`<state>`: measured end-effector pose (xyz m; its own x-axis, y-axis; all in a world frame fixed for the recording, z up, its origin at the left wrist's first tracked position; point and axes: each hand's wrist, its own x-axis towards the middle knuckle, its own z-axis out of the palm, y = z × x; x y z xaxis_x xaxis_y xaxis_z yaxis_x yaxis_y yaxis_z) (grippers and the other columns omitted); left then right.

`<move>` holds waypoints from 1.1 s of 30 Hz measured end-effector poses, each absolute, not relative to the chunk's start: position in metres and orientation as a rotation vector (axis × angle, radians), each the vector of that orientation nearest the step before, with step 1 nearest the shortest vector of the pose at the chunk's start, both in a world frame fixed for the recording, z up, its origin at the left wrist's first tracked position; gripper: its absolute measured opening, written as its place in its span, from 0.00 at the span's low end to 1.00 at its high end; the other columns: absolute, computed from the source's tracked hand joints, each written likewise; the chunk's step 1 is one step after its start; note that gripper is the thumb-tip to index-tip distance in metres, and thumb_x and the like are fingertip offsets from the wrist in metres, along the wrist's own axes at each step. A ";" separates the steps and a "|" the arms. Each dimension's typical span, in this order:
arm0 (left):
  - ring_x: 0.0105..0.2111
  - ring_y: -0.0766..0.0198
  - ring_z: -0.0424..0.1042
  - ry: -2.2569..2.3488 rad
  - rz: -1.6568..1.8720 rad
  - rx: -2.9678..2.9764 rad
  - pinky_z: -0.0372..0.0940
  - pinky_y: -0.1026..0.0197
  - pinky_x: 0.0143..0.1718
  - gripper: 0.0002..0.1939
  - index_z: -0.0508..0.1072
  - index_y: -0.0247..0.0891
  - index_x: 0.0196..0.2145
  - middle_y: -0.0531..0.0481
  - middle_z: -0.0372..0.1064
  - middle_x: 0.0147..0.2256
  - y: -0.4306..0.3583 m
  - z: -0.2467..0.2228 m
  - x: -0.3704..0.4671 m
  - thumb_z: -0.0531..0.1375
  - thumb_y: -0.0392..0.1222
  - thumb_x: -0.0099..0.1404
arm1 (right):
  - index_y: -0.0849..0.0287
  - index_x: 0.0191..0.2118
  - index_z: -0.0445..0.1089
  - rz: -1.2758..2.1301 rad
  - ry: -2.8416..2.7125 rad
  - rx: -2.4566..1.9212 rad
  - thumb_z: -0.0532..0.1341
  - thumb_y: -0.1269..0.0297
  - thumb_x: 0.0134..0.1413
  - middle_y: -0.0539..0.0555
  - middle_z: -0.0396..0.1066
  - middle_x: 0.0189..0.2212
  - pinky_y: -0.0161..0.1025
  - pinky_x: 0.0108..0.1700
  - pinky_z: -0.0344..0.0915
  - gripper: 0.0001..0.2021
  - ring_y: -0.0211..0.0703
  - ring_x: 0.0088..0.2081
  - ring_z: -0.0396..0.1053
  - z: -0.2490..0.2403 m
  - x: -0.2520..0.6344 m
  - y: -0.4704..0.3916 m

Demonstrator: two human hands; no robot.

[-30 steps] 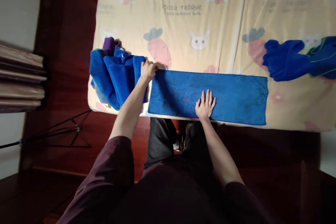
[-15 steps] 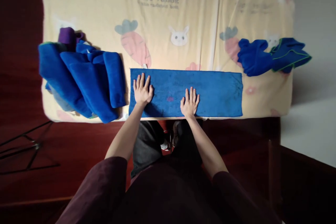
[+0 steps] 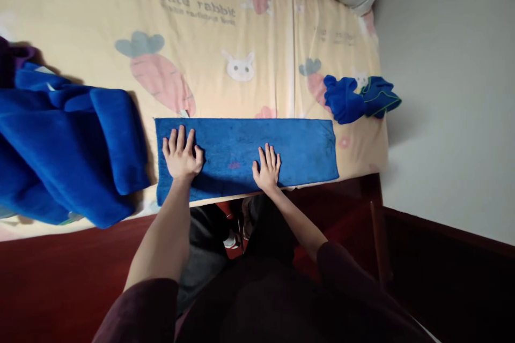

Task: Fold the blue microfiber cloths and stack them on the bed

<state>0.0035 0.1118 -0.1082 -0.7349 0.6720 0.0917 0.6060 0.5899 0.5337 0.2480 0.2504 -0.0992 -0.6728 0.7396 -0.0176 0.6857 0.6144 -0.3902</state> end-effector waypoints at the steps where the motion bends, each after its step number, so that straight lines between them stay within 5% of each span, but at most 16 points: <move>1: 0.76 0.45 0.44 2.683 0.845 1.086 0.32 0.37 0.75 0.35 0.64 0.35 0.72 0.41 0.49 0.75 0.112 -0.108 0.004 0.55 0.45 0.69 | 0.56 0.76 0.55 0.566 -2.722 -1.161 0.53 0.58 0.73 0.58 0.45 0.77 0.58 0.78 0.36 0.30 0.51 0.78 0.40 -0.097 0.250 0.256; 6: 0.76 0.44 0.44 2.691 0.875 1.110 0.33 0.36 0.75 0.34 0.64 0.34 0.71 0.39 0.51 0.74 0.111 -0.108 0.004 0.54 0.46 0.70 | 0.54 0.75 0.57 0.572 -2.882 -0.992 0.51 0.56 0.74 0.53 0.44 0.78 0.53 0.78 0.36 0.28 0.48 0.78 0.39 -0.092 0.272 0.337; 15: 0.74 0.44 0.49 2.748 0.902 1.205 0.39 0.33 0.73 0.33 0.66 0.35 0.70 0.40 0.54 0.73 0.108 -0.115 0.003 0.55 0.48 0.71 | 0.59 0.78 0.48 0.201 -2.634 -1.628 0.39 0.53 0.76 0.58 0.42 0.78 0.60 0.77 0.36 0.32 0.48 0.79 0.37 -0.106 0.349 0.508; 33: 0.77 0.47 0.41 2.701 0.741 1.108 0.34 0.39 0.75 0.34 0.61 0.31 0.73 0.36 0.46 0.75 0.114 -0.091 0.014 0.49 0.48 0.74 | 0.64 0.78 0.44 0.227 -2.809 -1.411 0.43 0.55 0.75 0.61 0.33 0.79 0.65 0.77 0.31 0.33 0.53 0.79 0.29 -0.074 0.336 0.469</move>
<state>0.0143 0.1135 -0.0906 -0.7218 0.6891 0.0641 0.6254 0.6099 0.4868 0.3355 0.4693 -0.0743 -0.5990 0.7973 -0.0739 0.7988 0.5887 -0.1238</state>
